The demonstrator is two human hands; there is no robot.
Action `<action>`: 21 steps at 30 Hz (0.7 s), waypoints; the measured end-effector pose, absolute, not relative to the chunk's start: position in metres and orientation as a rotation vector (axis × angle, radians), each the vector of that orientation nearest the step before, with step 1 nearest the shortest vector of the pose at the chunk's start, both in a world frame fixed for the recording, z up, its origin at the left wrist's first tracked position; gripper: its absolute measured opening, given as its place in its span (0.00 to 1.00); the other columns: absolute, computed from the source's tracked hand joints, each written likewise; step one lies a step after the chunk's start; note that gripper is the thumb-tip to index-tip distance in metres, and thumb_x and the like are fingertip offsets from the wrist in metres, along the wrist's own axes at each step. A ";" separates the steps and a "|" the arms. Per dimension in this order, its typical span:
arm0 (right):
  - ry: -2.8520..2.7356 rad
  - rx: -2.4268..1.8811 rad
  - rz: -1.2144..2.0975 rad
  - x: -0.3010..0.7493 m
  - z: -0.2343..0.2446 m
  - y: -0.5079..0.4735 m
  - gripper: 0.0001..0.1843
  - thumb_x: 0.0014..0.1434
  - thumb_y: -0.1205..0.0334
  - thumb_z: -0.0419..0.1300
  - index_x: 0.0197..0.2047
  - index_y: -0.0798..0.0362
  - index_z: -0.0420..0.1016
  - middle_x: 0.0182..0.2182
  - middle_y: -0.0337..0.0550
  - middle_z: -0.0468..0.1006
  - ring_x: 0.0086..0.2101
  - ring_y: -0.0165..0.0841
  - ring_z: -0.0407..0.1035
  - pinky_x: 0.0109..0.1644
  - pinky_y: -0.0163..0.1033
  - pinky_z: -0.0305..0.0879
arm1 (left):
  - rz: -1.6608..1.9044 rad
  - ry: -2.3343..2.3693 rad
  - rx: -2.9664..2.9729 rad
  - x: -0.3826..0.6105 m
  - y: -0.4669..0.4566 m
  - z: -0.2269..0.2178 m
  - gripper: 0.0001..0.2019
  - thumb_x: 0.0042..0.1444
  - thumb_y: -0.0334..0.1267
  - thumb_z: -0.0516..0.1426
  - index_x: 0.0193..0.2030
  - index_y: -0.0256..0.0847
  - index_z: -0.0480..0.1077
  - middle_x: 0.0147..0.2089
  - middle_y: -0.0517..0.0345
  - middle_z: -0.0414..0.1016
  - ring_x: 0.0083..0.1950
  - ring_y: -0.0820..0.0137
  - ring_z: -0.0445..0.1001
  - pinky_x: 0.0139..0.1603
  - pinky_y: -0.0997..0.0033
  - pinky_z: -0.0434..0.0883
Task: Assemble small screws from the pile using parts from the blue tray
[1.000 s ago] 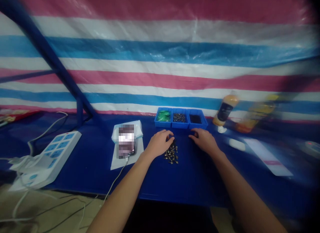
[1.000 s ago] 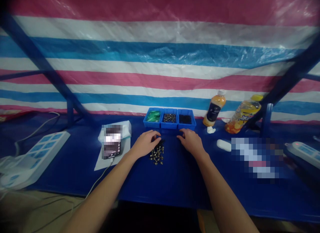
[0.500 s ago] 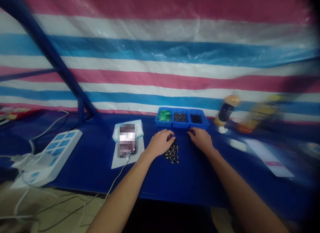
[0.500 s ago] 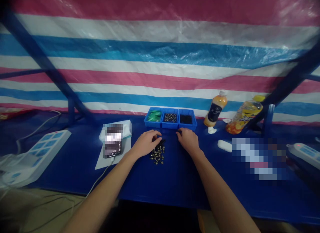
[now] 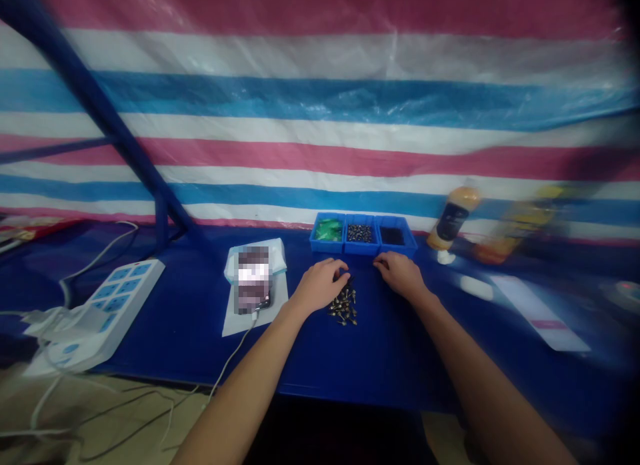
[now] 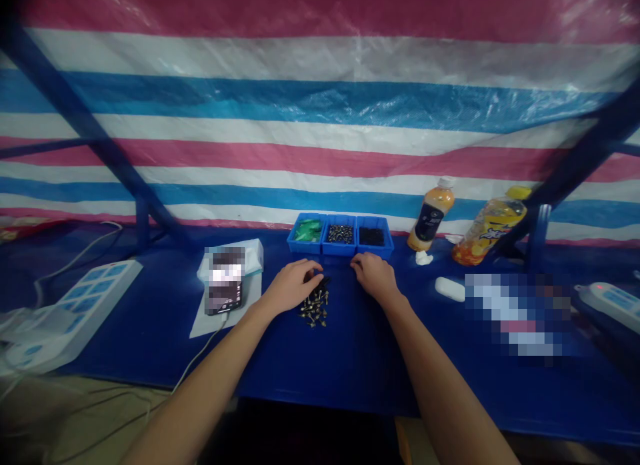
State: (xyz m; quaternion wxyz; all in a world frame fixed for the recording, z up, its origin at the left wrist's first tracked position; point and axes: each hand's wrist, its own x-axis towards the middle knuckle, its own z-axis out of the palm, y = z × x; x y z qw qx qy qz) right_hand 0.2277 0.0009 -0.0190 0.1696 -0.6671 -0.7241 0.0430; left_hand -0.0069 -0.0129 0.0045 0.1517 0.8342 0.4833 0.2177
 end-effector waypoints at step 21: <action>-1.377 -1.523 0.512 0.252 -0.004 -0.008 0.22 0.54 0.41 0.60 0.34 0.54 0.71 0.17 0.33 0.63 0.20 0.27 0.57 0.24 0.33 0.53 | 0.646 1.379 2.379 -0.008 -0.012 0.005 0.12 0.62 0.45 0.52 0.46 0.46 0.73 0.38 0.57 0.74 0.37 0.67 0.72 0.39 0.67 0.68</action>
